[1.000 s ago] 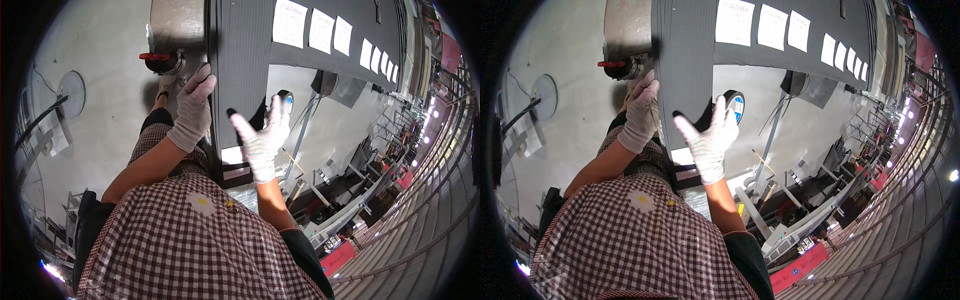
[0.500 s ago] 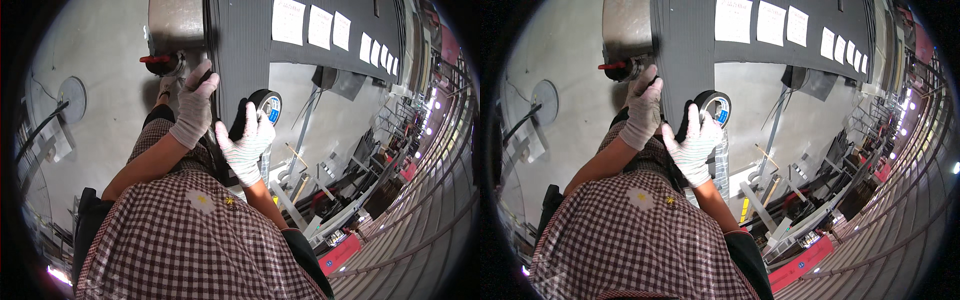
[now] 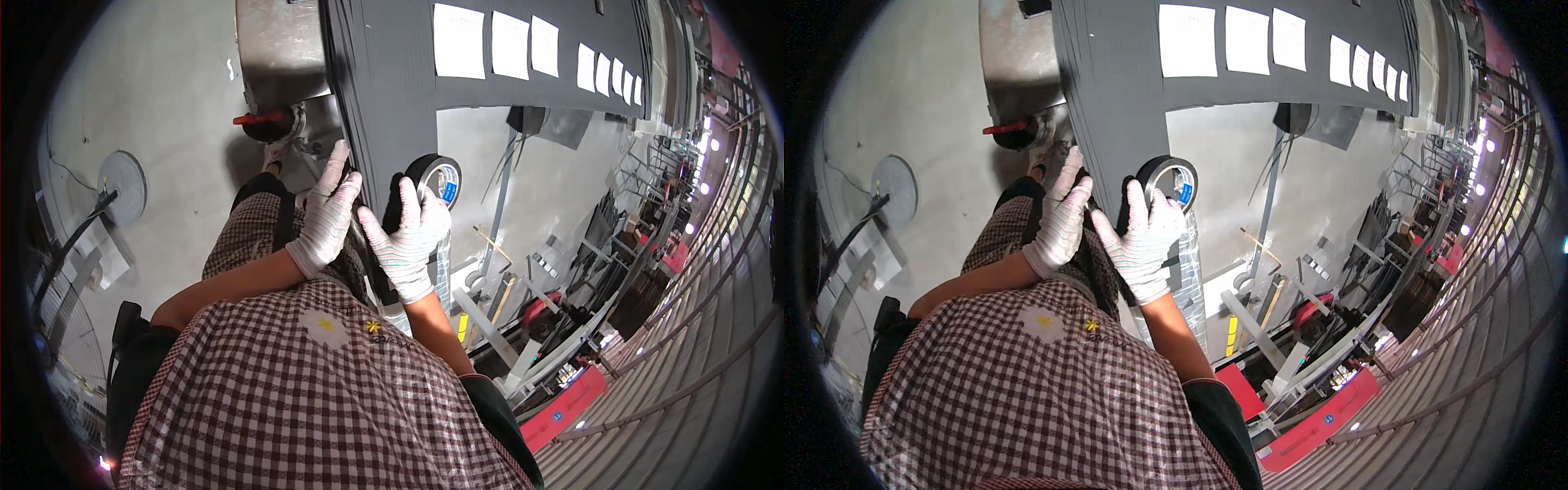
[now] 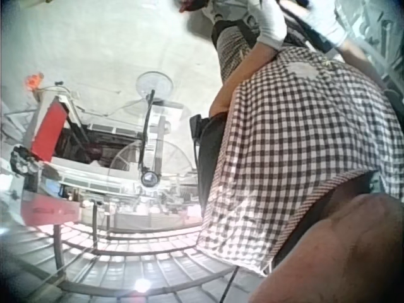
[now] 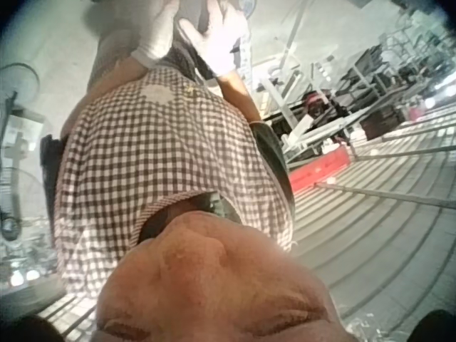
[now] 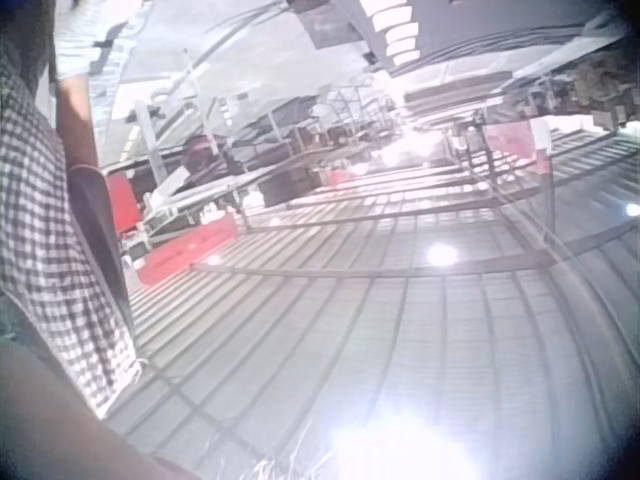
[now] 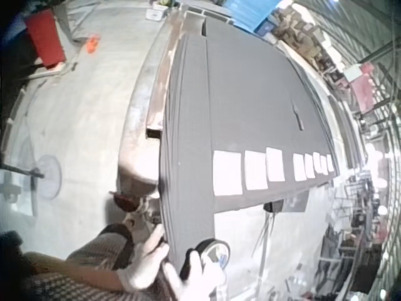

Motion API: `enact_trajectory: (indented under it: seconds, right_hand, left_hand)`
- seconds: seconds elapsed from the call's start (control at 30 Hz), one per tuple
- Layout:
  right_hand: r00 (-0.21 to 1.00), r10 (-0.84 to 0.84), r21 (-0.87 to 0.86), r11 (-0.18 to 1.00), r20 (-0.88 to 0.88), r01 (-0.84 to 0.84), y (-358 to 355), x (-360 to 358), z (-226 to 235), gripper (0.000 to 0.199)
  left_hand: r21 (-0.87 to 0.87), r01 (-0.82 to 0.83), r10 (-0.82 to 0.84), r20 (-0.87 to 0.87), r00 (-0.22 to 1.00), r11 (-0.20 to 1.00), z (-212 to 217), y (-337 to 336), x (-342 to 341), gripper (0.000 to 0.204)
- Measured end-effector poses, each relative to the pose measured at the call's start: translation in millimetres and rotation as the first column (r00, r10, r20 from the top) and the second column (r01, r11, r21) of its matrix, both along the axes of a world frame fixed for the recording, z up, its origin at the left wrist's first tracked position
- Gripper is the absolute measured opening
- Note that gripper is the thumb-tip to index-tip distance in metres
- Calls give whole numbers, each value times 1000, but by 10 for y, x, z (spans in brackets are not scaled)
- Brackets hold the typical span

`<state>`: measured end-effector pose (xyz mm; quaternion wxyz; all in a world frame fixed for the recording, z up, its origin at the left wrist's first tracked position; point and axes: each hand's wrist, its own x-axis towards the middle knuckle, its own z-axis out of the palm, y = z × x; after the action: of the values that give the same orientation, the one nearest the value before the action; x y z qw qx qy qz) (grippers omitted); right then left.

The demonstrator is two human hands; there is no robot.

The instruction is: The worker is assembling and taping industrial foam-like panel components, then moving them to a conveyor and sorting station.

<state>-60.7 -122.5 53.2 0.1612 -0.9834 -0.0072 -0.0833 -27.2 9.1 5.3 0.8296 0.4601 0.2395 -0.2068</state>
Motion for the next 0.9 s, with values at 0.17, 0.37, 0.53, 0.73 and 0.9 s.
enact_trajectory:
  seconds: [0.17,0.37,0.53,0.73,0.9]
  right_hand:
    - [995,58,74,995,86,-64,-27,-57,-97,72]
    - [976,106,151,979,190,-136,124,73,-172,65]
    - [963,108,200,967,248,-160,183,143,-318,63]
    - [944,118,220,957,308,-191,165,180,-294,60]
    - [985,97,201,972,144,-125,124,133,-162,59]
  left_hand:
    - [189,-2,-3,28,1000,982,-58,-9,-179,64]
    - [635,-229,-30,371,928,738,46,157,-181,54]
    - [678,93,-197,78,977,729,74,281,-12,39]
    - [811,322,-441,-90,893,488,112,260,220,38]
    - [742,438,-463,-195,865,507,145,231,313,49]
